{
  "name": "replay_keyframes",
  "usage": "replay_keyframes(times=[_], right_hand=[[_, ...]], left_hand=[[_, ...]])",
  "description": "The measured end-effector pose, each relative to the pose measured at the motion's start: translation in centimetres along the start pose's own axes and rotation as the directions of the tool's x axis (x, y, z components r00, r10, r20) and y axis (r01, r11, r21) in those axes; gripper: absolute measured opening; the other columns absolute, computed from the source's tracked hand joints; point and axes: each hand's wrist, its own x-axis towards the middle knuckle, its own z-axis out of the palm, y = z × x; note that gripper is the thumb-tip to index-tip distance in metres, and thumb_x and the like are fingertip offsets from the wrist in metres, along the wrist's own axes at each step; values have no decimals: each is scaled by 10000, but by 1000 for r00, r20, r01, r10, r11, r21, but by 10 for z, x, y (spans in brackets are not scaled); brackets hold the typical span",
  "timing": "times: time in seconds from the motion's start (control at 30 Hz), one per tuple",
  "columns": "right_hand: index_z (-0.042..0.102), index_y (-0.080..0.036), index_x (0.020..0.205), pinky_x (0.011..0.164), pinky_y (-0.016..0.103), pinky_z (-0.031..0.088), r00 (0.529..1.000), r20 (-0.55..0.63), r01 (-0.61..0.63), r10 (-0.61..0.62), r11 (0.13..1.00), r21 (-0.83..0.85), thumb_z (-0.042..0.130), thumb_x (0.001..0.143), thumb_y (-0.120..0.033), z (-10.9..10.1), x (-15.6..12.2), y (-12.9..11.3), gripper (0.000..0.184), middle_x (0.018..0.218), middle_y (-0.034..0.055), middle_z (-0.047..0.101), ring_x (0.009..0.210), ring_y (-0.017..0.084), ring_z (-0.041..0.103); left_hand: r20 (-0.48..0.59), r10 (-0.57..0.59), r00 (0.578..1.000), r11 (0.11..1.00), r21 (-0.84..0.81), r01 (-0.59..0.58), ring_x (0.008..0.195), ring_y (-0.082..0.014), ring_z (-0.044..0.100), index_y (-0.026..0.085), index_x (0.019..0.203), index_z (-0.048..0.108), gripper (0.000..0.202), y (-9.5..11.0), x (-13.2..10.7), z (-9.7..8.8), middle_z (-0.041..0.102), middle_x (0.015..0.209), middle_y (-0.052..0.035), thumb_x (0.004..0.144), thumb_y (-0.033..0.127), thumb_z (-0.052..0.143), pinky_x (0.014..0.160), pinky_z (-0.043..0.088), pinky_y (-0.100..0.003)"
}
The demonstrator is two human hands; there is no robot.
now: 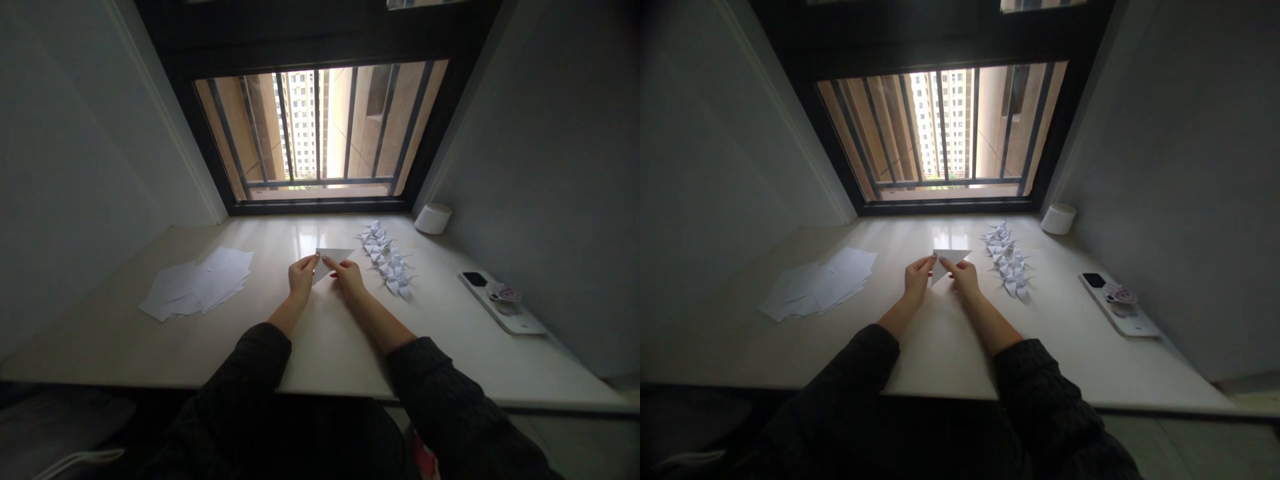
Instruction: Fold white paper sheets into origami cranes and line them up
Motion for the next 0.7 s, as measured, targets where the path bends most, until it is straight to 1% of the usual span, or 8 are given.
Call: replay_keyframes(times=[0.2, 0.37, 0.47, 0.57, 0.7], right_hand=[[706, -160, 659, 575, 285, 454, 999, -52, -1, 2, 1000, 24, 765, 559, -490, 3, -4, -7, 350, 684, 66, 704, 602, 165, 604], [702, -167, 622, 582, 288, 448, 997, -61, 43, -40, 998, 41, 774, 537, -484, 4, -7, -11, 336, 698, 62, 712, 629, 179, 612], [696, -156, 619, 572, 282, 435, 997, -68, 47, -44, 998, 30, 774, 523, -499, 4, -7, -12, 365, 693, 62, 709, 626, 178, 611], [687, -146, 610, 569, 277, 427, 997, -66, 41, -40, 999, 21, 774, 511, -514, 4, -7, -13, 391, 694, 66, 708, 632, 177, 612], [673, -148, 583, 581, 272, 431, 998, -53, 49, -46, 997, 59, 781, 512, -498, 3, -7, -14, 373, 685, 61, 706, 637, 172, 611]], left_hand=[[10, 1, 1000, 1000, 10, -1, 644, -144, 582, 157, 839, 734, 368, 1, -2, 1, 696, 749, -44, 700, 485, 645, 548, 419, -238], [44, 81, 996, 993, 77, -84, 640, -138, 567, 152, 771, 711, 344, 3, -3, 1, 669, 693, -28, 743, 476, 599, 555, 407, -230], [58, 111, 992, 988, 103, -117, 684, -146, 581, 156, 784, 704, 331, 4, -2, 0, 680, 737, -31, 744, 469, 603, 592, 419, -233], [71, 107, 992, 988, 102, -114, 723, -160, 599, 157, 800, 711, 341, 4, 1, -2, 696, 781, -45, 720, 479, 631, 629, 432, -245], [90, 83, 993, 994, 60, -89, 735, -173, 615, 156, 800, 723, 356, 3, 2, -3, 709, 793, -57, 685, 488, 666, 654, 443, -262]])
